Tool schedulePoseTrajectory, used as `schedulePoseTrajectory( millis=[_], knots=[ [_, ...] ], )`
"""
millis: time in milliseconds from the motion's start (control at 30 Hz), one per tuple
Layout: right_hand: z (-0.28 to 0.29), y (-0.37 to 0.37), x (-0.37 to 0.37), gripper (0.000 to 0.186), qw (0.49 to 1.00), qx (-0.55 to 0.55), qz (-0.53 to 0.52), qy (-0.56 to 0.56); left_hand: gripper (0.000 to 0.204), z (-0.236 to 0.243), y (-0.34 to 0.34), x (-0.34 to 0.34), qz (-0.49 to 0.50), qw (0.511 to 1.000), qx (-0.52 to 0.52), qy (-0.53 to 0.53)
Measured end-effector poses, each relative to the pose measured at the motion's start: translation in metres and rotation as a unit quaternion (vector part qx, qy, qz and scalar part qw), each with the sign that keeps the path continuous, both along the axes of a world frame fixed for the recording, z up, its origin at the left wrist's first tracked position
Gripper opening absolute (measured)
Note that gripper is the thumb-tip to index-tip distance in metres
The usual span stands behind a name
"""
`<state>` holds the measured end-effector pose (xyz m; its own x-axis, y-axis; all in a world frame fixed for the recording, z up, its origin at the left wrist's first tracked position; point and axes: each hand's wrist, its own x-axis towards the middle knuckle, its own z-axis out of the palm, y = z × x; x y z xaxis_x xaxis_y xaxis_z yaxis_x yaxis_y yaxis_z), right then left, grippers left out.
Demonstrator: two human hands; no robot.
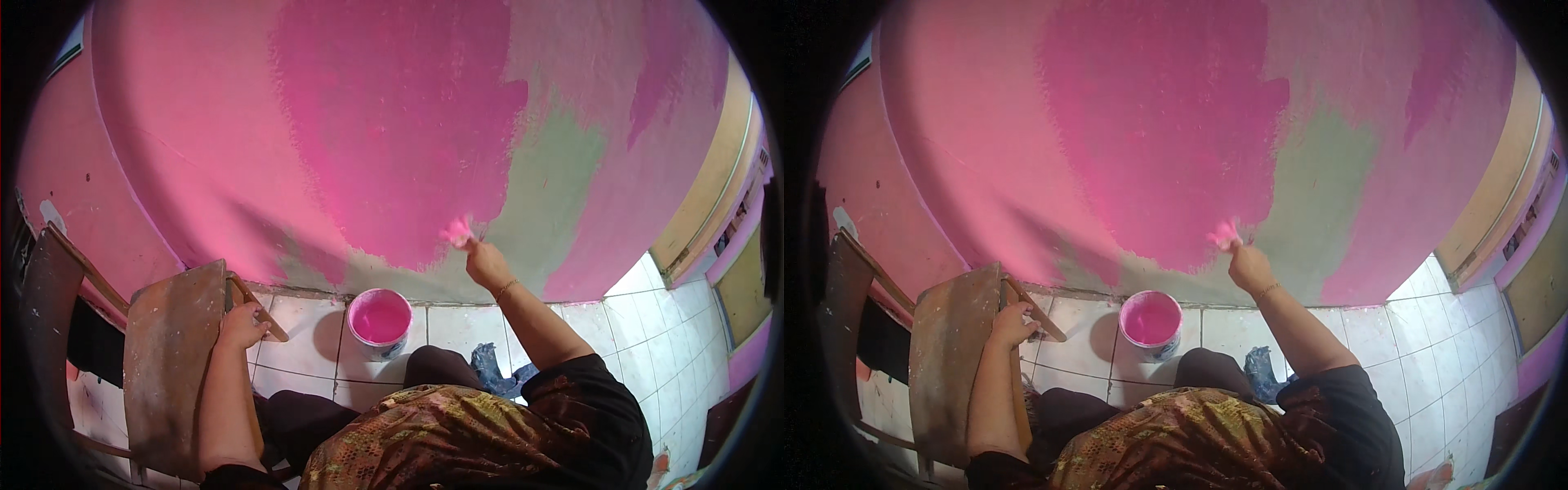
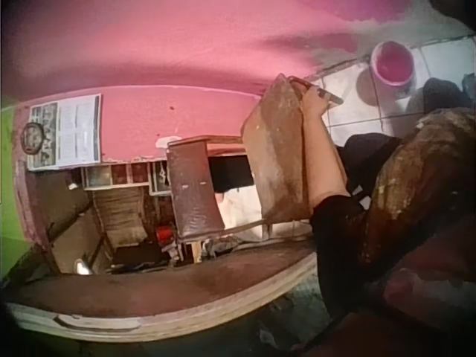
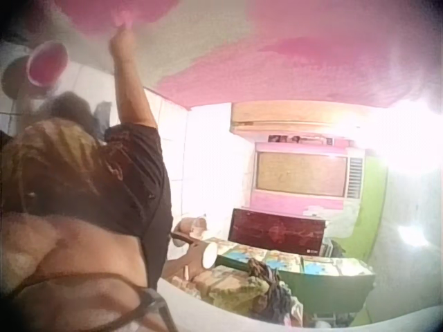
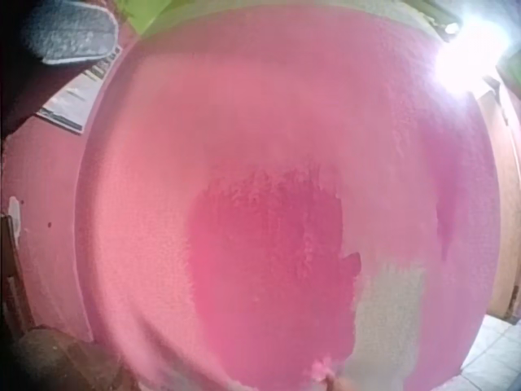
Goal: The person uses a paintbrush to apply pink paint to a wall. They dip the brush into a bucket of pink paint on the floor and spread the paint across the green wall surface, reaching different heights while kneeling.
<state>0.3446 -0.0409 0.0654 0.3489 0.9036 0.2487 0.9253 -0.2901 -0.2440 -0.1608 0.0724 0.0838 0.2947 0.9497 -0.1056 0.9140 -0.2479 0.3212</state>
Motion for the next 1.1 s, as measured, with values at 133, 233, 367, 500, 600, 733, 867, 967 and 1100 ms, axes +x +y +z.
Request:
schedulePoseTrajectory(
  millis=[133, 233, 367, 500, 600, 733, 867, 967, 1100],
  knots=[
    [0.021, 0.003, 0.007, 0.023, 1.0, -0.014, 0.014, 0.005, 0.046, -0.003, 0.002, -0.004, -0.01, 1.0, 0.014, 0.003],
    [0.092, 0.018, 0.012, 0.024, 0.996, 0.053, 0.037, 0.054, 0.046, -0.004, 0.004, -0.002, -0.015, 1.0, 0.017, 0.014],
    [0.176, 0.026, 0.003, 0.02, 0.981, 0.185, 0.006, 0.049, 0.048, -0.002, 0.001, -0.002, -0.018, 1.0, 0.02, -0.004],
    [0.231, 0.011, -0.03, 0.019, 0.942, 0.335, -0.007, 0.007, 0.05, 0.004, -0.001, 0.0, -0.012, 1.0, 0.008, 0.015],
    [0.227, 0.02, -0.012, 0.021, 0.885, 0.454, -0.021, -0.103, 0.05, 0.007, -0.003, 0.001, -0.001, 1.0, -0.007, 0.005],
    [0.153, 0.029, 0.015, 0.022, 0.899, 0.41, -0.025, -0.149, 0.05, -0.003, 0.005, 0.0, -0.014, 1.0, 0.001, -0.004],
    [0.029, 0.002, 0.006, 0.026, 0.978, 0.18, -0.05, -0.088, 0.05, -0.001, 0.003, -0.002, -0.008, 1.0, 0.003, 0.018],
    [-0.018, -0.027, 0.014, 0.029, 0.998, -0.006, -0.062, 0.029, 0.049, -0.006, 0.005, -0.006, -0.008, 1.0, 0.001, 0.002],
    [-0.021, -0.024, 0.058, 0.019, 0.997, 0.012, -0.071, 0.031, 0.049, -0.006, 0.007, -0.003, -0.006, 1.0, -0.001, -0.002]
  ],
)
